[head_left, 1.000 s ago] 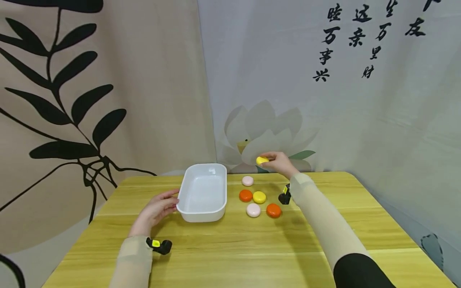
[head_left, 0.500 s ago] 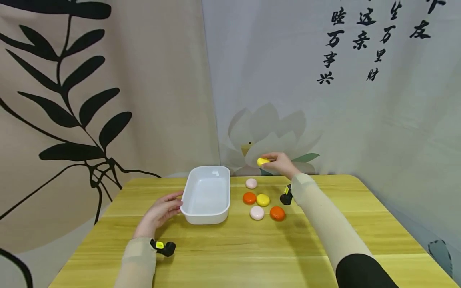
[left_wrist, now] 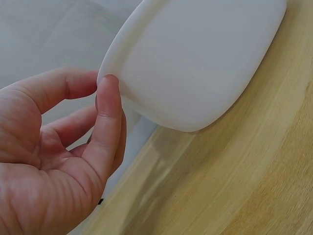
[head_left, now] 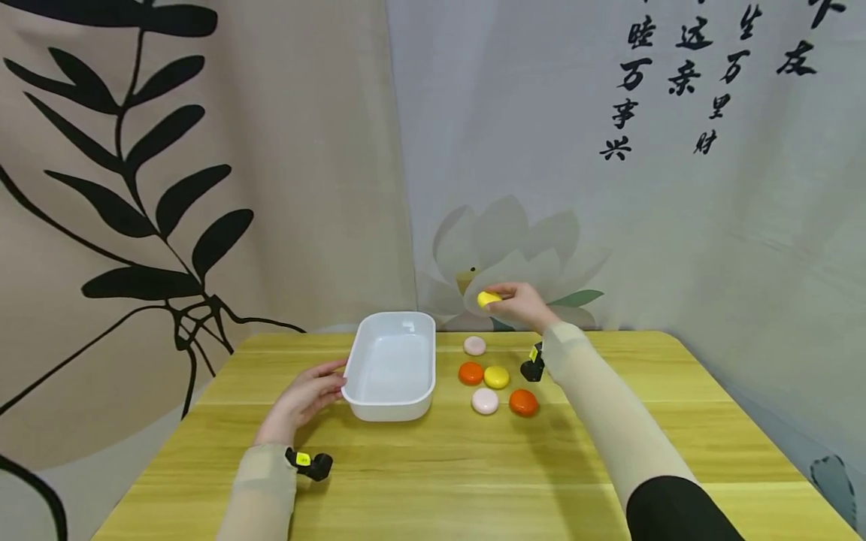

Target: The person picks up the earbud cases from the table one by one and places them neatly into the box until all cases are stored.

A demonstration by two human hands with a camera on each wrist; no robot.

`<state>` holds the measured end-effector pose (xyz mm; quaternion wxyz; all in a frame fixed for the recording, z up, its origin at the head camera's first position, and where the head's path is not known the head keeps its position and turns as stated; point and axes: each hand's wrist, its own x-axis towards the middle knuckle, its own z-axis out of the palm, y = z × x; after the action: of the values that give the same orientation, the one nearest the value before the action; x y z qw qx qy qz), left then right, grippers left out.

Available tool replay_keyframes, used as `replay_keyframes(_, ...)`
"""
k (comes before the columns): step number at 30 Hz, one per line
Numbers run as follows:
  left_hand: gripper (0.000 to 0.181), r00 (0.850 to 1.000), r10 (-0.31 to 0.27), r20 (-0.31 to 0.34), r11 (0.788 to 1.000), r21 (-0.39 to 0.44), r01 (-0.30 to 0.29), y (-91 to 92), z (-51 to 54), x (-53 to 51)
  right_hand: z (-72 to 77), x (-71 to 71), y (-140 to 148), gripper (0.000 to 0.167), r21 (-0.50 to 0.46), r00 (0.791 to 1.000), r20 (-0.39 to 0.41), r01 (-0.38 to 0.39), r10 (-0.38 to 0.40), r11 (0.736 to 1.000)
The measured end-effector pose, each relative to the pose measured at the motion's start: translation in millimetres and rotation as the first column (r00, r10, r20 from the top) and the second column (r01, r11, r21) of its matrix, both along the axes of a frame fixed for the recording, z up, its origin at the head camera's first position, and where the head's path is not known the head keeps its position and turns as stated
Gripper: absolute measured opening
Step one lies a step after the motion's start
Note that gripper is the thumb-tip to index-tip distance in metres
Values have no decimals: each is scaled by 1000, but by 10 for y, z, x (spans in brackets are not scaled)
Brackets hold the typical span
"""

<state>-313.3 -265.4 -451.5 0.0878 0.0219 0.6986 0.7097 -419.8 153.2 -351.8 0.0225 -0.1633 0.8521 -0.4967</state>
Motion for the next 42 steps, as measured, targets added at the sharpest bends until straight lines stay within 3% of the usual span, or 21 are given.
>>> replay_keyframes(20, 56, 1000, 8, 1, 1000, 28, -8, 41, 15, -20, 110, -41, -89, 46, -23, 999, -23, -31, 30, 999)
replay_keyframes(42, 56, 1000, 29, 3, 1000, -9, -29, 87, 27, 13, 180, -87, -238, 47, -56, 997, -56, -54, 51, 997)
